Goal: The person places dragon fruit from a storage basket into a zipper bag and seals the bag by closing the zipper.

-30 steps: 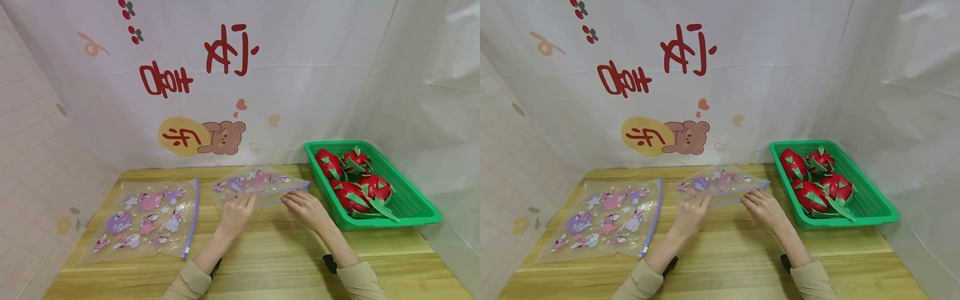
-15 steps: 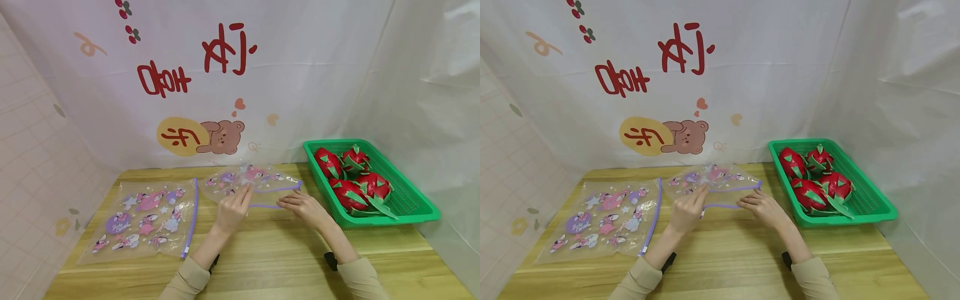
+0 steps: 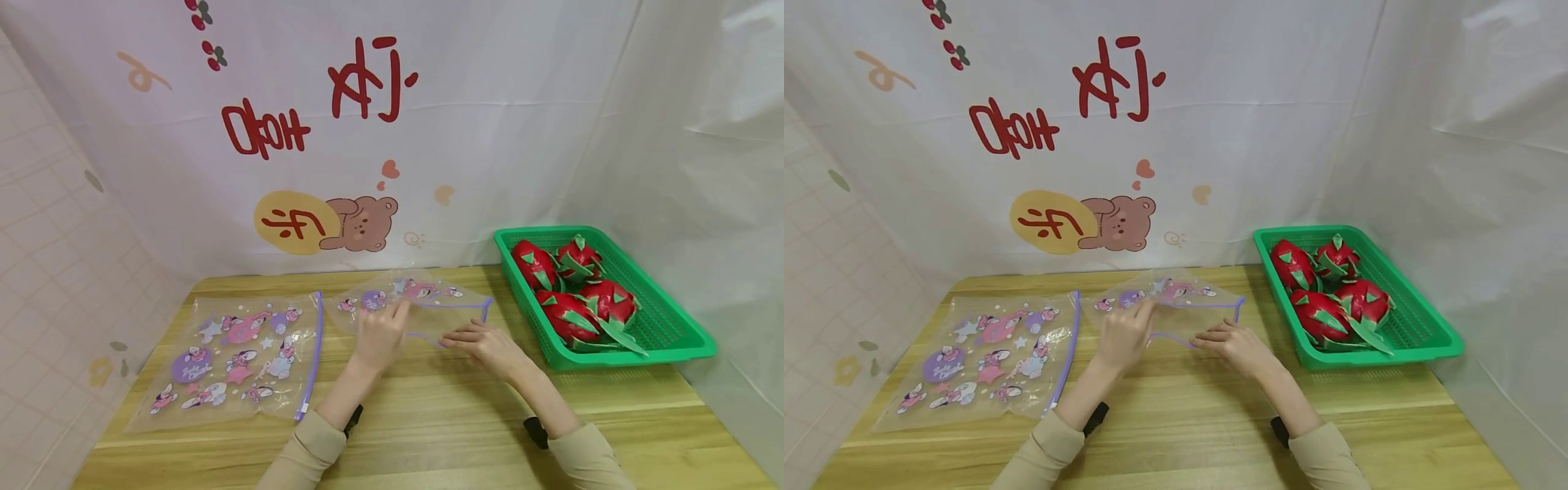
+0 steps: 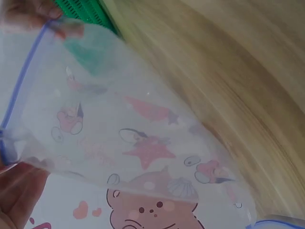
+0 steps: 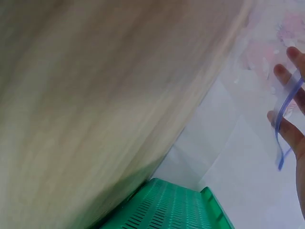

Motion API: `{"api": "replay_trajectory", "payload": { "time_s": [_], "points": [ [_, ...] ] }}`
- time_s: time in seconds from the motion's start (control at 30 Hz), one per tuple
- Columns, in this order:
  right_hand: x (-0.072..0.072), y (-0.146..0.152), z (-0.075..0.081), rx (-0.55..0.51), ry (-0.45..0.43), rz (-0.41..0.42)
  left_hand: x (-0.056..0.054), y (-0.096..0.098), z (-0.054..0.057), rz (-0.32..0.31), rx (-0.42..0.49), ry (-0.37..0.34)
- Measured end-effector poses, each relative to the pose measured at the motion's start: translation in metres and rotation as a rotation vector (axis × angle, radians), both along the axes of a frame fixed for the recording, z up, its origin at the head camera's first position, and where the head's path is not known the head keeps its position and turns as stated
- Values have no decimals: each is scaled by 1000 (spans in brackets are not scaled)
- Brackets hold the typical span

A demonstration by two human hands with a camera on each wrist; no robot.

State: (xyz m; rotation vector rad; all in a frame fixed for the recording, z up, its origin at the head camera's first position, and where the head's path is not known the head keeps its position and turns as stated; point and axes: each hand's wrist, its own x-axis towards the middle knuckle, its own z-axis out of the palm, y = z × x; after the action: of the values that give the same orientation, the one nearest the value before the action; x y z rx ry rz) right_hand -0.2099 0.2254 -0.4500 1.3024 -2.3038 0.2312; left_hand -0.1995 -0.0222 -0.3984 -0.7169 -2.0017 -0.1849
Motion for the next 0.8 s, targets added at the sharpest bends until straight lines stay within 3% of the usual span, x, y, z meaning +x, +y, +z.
{"api": "replay_trajectory", "payload": {
  "time_s": [0.23,0.37,0.6,0.8],
  "points": [
    [-1,5,-2,34,16,39,-3,-6,1,63,-4,-69],
    [-1,9,0,36,38,57,-4,-10,-2,39,12,-88],
    [-1,9,2,59,128,49,-4,-9,-3,-55,-15,-104],
    [0,11,2,68,177,21,-3,-7,-4,-69,-11,-96]
  ]
}}
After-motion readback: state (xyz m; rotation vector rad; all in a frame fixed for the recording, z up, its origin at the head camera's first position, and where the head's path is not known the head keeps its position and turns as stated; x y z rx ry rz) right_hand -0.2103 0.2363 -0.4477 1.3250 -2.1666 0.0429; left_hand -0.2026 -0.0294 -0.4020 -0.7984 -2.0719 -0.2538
